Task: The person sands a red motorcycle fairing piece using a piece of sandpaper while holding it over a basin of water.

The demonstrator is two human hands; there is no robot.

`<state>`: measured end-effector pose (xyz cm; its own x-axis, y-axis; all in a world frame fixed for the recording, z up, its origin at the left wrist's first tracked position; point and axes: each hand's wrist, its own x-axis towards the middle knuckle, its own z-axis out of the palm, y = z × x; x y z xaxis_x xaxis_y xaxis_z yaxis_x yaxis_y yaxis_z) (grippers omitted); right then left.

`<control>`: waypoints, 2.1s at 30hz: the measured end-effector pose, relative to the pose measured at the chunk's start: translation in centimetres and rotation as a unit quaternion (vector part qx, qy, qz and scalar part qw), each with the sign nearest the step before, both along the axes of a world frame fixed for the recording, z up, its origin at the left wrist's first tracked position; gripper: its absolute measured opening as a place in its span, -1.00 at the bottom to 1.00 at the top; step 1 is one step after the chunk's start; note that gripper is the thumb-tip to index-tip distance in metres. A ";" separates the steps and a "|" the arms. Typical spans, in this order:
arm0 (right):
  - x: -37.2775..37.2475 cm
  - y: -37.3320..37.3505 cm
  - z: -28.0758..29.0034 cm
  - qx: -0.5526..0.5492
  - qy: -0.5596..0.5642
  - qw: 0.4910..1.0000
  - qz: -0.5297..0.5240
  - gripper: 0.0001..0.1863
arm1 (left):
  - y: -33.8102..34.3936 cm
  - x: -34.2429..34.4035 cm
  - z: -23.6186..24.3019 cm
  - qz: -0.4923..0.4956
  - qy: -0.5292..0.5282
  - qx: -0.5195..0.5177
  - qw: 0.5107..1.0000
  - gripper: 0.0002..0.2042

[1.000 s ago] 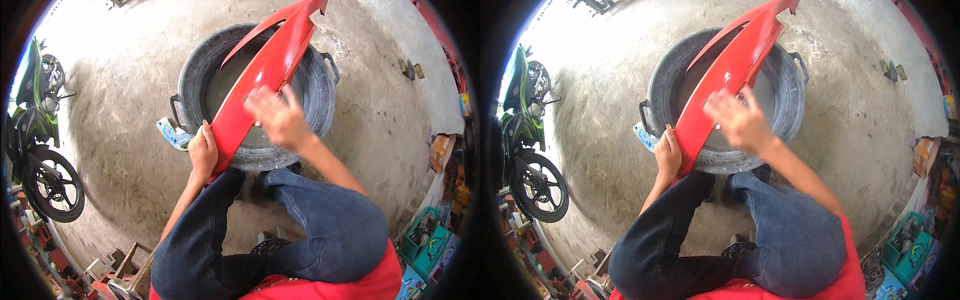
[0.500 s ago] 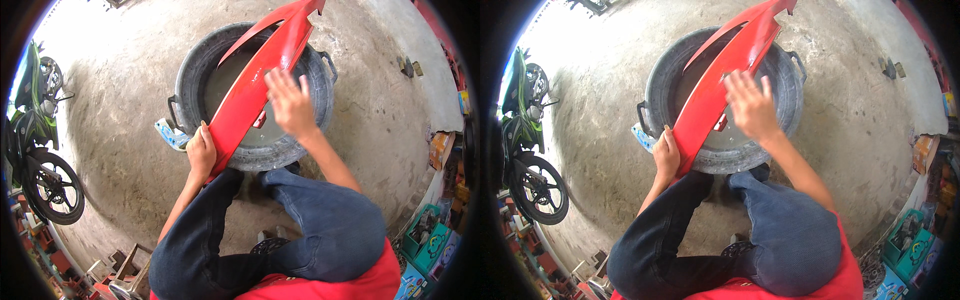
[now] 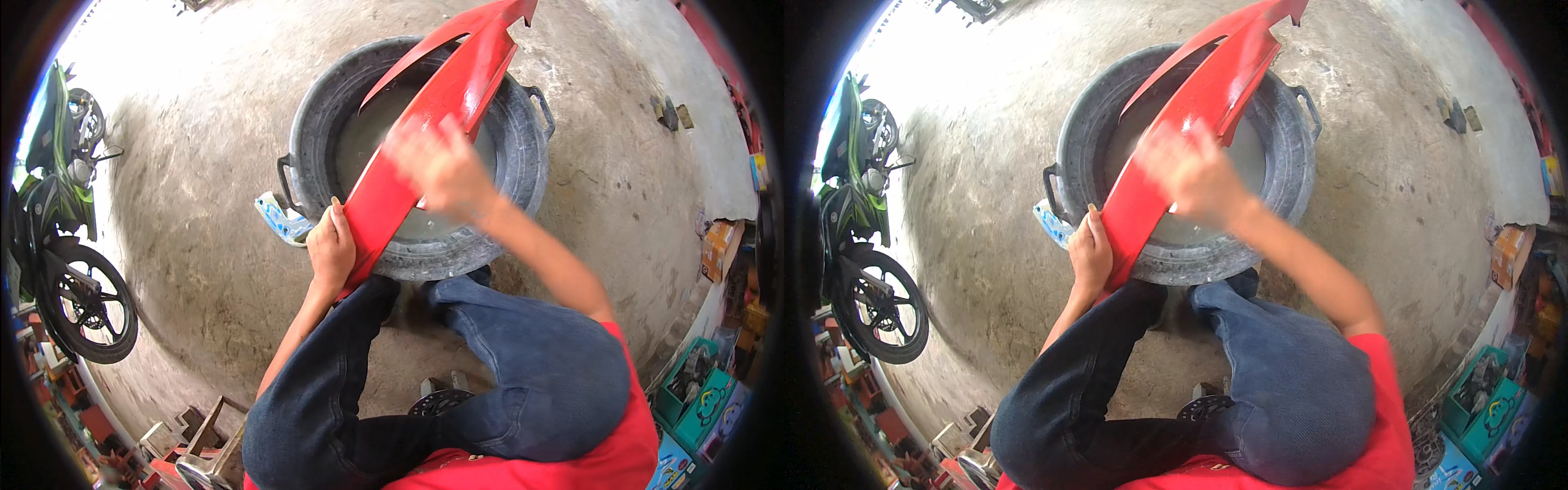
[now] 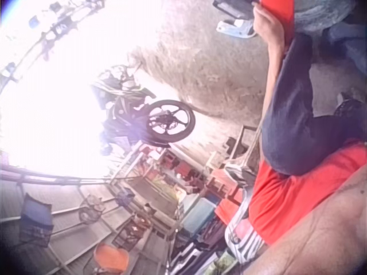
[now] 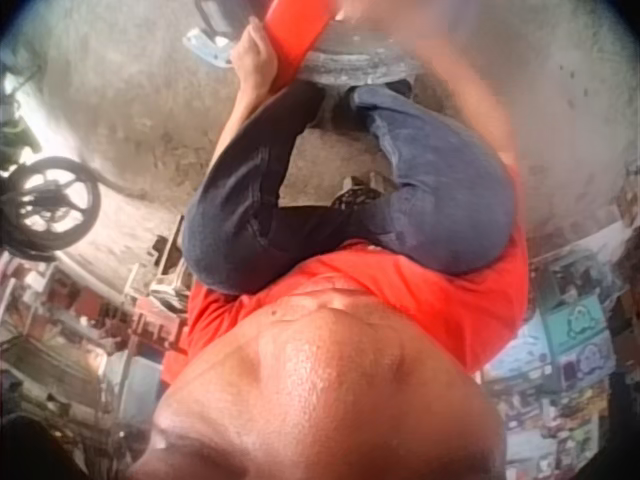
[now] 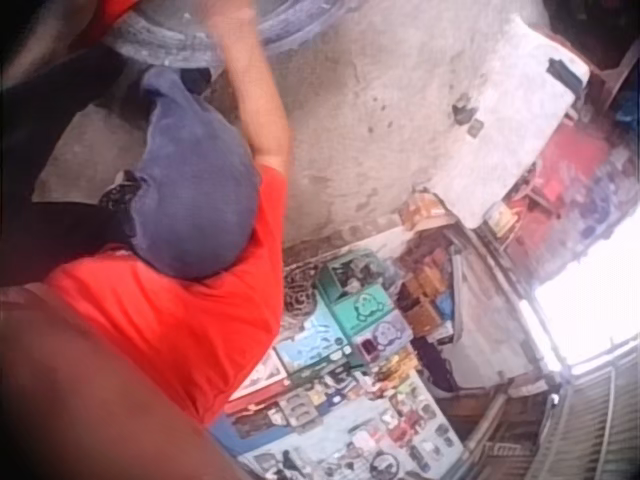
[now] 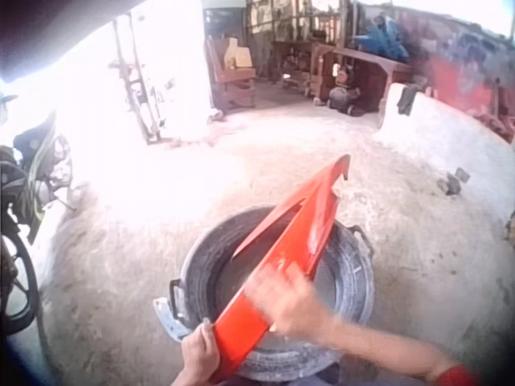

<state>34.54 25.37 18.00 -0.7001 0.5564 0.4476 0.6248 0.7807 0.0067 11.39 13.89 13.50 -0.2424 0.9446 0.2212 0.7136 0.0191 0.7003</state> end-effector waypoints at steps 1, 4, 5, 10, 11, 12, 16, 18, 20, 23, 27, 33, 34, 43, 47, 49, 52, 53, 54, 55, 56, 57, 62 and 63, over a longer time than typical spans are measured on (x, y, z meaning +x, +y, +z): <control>-1.0 -3.1 -0.8 -0.024 -0.010 0.998 0.063 -0.52 | 0.0 0.2 -0.4 -0.004 -0.001 0.003 1.000 -0.64; -1.4 -5.7 -0.9 -0.094 0.020 0.986 0.133 -0.55 | 0.2 0.5 -0.2 -0.008 -0.004 0.006 1.000 -0.63; -0.7 -3.6 -0.3 -0.057 0.011 0.993 0.102 -0.56 | 0.2 0.6 -0.2 -0.008 -0.010 0.005 1.000 -0.63; 4.2 7.2 1.2 -0.037 0.039 0.982 -0.180 -0.50 | 0.2 0.5 0.1 -0.007 -0.005 0.001 1.000 -0.62; 4.5 7.4 0.7 -0.046 0.049 0.978 -0.197 -0.50 | 0.2 0.5 0.0 -0.009 -0.002 0.003 1.000 -0.62; 3.1 6.0 0.3 -0.019 0.020 0.989 -0.147 -0.49 | 0.0 0.1 0.0 -0.004 0.002 0.000 1.000 -0.62; -1.0 -5.8 -0.3 -0.079 -0.015 0.994 0.076 -0.49 | -0.1 0.3 -0.3 -0.009 -0.009 -0.028 1.000 -0.62; -1.2 -6.8 -0.1 -0.140 -0.006 0.982 0.123 -0.49 | 0.0 0.0 -0.1 -0.005 -0.013 -0.051 0.999 -0.59; 0.3 -3.0 1.1 -0.089 -0.014 0.995 0.043 -0.50 | 0.1 0.4 -0.5 -0.010 -0.029 0.009 0.999 -0.60; 3.0 3.6 1.3 -0.041 0.031 0.985 -0.165 -0.49 | -0.1 -0.2 0.2 -0.015 0.001 -0.047 0.999 -0.66; 1.5 0.3 0.2 -0.014 -0.017 0.998 -0.057 -0.45 | -0.3 -0.5 0.5 -0.011 0.011 -0.035 0.999 -0.67; 0.8 -3.0 1.3 -0.039 -0.033 0.999 0.004 -0.47 | 0.1 0.6 0.1 -0.005 -0.048 -0.006 0.999 -0.58; 1.4 -0.9 1.4 -0.021 -0.027 0.998 -0.051 -0.47 | 0.1 0.4 0.2 -0.009 -0.025 -0.022 0.999 -0.63; 1.1 -3.8 1.1 -0.092 -0.014 0.996 0.011 -0.42 | -0.1 0.0 -0.2 -0.017 -0.004 -0.036 0.999 -0.67; 2.1 0.3 1.4 -0.083 0.014 0.994 -0.066 -0.31 | -0.2 -0.3 -0.1 -0.009 0.005 -0.006 1.000 -0.68; 2.4 0.3 0.8 -0.084 0.024 0.994 -0.061 -0.20 | -0.1 0.1 0.0 -0.007 -0.014 -0.020 1.000 -0.64; 1.9 -0.6 0.3 -0.109 0.067 0.990 -0.063 -0.04 | 0.0 0.2 0.0 -0.011 -0.014 -0.023 1.000 -0.64; 1.9 -0.5 0.3 -0.110 0.067 0.990 -0.063 -0.04 | 0.0 0.2 -0.1 -0.018 0.001 -0.011 1.000 -0.70; 1.8 -0.2 0.3 -0.117 0.094 0.986 -0.069 -0.09 | 0.0 0.1 -0.1 -0.018 0.001 -0.010 1.000 -0.70; 1.7 0.1 0.4 -0.124 0.122 0.982 -0.075 -0.14 | -0.1 0.1 -0.1 -0.016 0.003 -0.011 1.000 -0.70; 1.7 0.4 0.4 -0.123 0.122 0.982 -0.075 -0.14 | -0.1 0.0 -0.2 -0.014 0.004 -0.012 1.000 -0.69; 1.6 0.6 0.3 -0.110 0.091 0.986 -0.085 -0.22 | -0.1 0.0 -0.2 -0.013 0.004 -0.012 1.000 -0.69; 0.3 -0.8 0.3 -0.024 -0.027 0.998 -0.052 -0.46 | 0.0 0.2 0.1 -0.015 -0.006 -0.012 1.000 -0.68; -0.1 -2.0 0.3 -0.024 -0.025 0.998 -0.051 -0.46 | 0.0 0.1 0.1 -0.015 -0.004 -0.012 1.000 -0.68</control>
